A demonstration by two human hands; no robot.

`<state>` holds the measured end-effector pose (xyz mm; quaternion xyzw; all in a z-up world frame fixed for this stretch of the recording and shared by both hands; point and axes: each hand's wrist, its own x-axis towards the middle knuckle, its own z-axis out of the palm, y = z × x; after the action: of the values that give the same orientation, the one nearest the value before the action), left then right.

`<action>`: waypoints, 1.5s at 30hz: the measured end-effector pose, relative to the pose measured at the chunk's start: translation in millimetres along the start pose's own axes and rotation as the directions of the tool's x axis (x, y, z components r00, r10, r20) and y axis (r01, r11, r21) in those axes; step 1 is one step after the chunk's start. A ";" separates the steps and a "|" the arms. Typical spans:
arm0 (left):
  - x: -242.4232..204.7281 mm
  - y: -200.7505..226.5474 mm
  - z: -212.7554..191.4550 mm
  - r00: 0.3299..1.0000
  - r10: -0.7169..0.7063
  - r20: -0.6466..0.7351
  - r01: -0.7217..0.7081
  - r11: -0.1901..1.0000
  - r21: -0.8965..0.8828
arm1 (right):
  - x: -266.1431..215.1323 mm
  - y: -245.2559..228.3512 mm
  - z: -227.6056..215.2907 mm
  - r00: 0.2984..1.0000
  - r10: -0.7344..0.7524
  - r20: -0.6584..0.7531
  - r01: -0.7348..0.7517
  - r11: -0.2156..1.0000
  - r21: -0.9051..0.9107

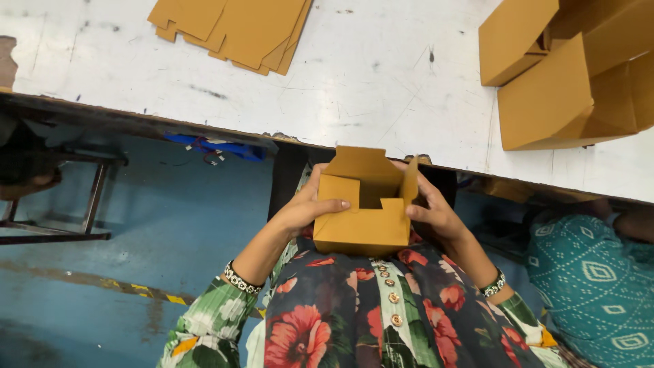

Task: The person assembles flat cardboard boxes, places a packaged white device with wires inside each box, and closes the flaps. The person repeats this process for several boxes on a white workbench.

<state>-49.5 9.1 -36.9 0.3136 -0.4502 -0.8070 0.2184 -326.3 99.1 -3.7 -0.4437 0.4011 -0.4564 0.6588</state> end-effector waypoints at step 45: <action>-6.0 91.4 33.5 0.990 0.036 0.135 -0.132 0.561 0.817 | 22.8 -56.8 7.9 0.993 0.077 0.093 0.024 0.625 -0.780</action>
<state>-62.4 -12.9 57.3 0.3156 -0.7992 -0.5078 0.0619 -326.9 68.2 49.8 -0.7050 0.5260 -0.2012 0.4310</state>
